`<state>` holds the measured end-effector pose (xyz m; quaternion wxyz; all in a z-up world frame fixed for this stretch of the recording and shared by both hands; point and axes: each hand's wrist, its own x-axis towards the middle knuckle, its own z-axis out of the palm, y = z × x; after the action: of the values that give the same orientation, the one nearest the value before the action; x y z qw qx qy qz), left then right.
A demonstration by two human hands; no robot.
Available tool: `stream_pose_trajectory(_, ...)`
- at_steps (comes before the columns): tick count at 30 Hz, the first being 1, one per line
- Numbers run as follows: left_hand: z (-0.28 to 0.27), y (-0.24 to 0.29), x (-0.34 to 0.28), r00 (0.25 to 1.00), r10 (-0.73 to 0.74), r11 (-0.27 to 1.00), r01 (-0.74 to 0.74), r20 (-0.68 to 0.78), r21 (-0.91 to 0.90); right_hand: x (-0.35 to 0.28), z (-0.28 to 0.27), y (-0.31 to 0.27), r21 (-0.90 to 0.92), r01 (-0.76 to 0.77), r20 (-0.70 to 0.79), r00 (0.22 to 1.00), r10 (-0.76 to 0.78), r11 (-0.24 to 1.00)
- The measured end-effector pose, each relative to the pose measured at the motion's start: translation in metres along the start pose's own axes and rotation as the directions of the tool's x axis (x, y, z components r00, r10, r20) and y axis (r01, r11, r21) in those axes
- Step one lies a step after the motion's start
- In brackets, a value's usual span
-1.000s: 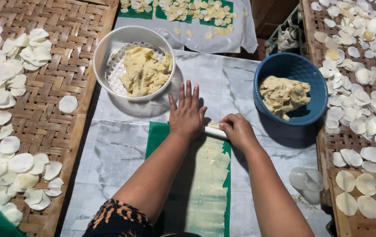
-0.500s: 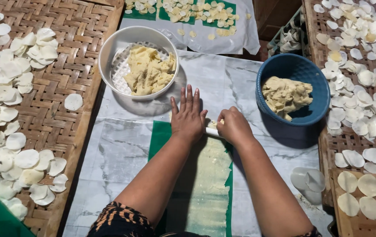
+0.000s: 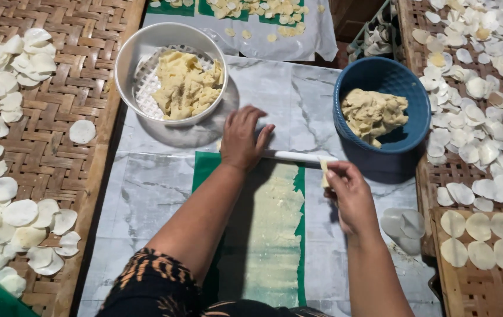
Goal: Rolling out small pieces of dough into thin sheets using a rolling pin on a mat
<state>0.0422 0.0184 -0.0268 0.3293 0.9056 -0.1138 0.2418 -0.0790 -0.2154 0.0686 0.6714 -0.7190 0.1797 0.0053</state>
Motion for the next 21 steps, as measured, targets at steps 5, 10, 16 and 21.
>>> stream_pose_trajectory(5, -0.045, 0.015, -0.013, 0.916, 0.308, 0.951, -0.305, 0.256, -0.054, -0.055, -0.070, 0.048, 0.182, -0.160, -0.018, 0.986, 0.166, 0.970)
stream_pose_trajectory(10, -0.043, 0.016, -0.010, 0.859, 0.327, 0.934, -0.357, 0.394, 0.003, -0.100, -0.100, 0.064, 0.347, -0.291, 0.066, 0.956, 0.287, 0.892)
stream_pose_trajectory(16, -0.070, 0.065, -0.019, 0.955, 0.286, 0.930, -0.297, 0.082, 0.217, -0.137, -0.109, 0.073, 0.293, -0.336, 0.103, 0.942, 0.320, 0.895)
stream_pose_trajectory(21, -0.119, 0.109, -0.078, 0.986, 0.158, 0.937, -0.169, 0.062, 0.307, -0.171, -0.096, 0.062, 0.056, -0.367, 0.118, 0.926, 0.359, 0.929)
